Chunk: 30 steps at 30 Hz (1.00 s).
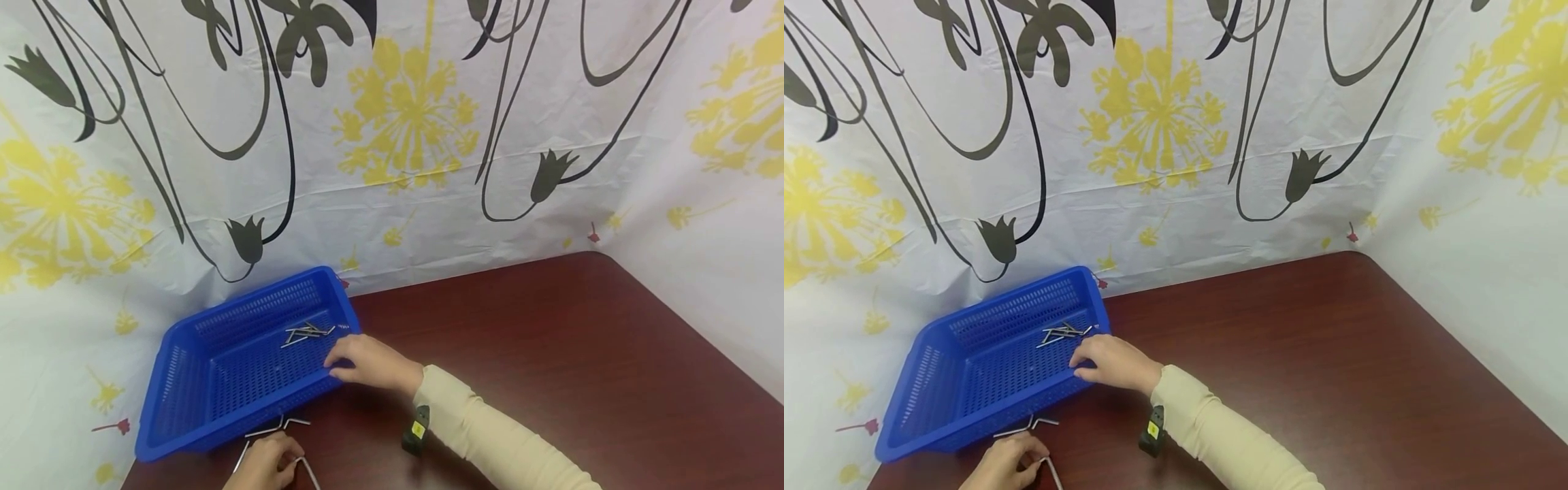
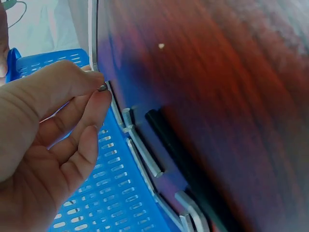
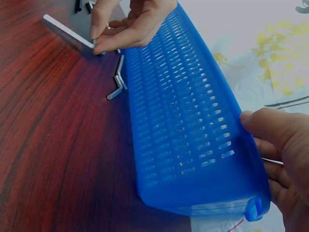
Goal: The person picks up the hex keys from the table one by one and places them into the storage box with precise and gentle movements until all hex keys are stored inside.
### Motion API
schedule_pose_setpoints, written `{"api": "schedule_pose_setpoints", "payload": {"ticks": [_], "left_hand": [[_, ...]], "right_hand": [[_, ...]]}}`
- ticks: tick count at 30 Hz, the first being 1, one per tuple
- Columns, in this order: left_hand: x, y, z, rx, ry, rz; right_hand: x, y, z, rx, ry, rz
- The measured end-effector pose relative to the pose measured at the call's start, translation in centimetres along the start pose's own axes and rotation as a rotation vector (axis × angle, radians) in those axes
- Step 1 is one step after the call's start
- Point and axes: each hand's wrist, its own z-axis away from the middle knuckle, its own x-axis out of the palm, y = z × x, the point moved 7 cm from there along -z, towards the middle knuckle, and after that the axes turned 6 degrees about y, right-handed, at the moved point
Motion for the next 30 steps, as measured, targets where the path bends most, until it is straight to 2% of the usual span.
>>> {"api": "schedule_pose_setpoints", "payload": {"ticks": [4,8,14,18,27,30], "left_hand": [[-0.7,0.5,-0.1,0.093,0.097,-0.06],[-1.6,0.9,-0.1,0.12,0.185,-0.107],[-3.0,1.9,-0.5,0.162,0.292,-0.126],[-4.1,2.7,-0.9,0.2,0.32,-0.139],[-6.1,3.8,-2.1,0.224,0.338,-0.069],[-6.5,3.9,-2.6,0.209,0.331,-0.051]], "right_hand": [[0.1,0.0,0.2,-0.009,0.012,0.016],[0.1,-0.1,0.3,-0.015,0.024,0.026],[0.2,0.1,0.4,-0.005,0.041,0.004],[0.3,0.1,0.4,-0.027,0.06,0.01],[0.3,0.1,0.4,-0.057,0.09,-0.005],[0.3,0.2,0.5,-0.051,0.091,-0.008]]}}
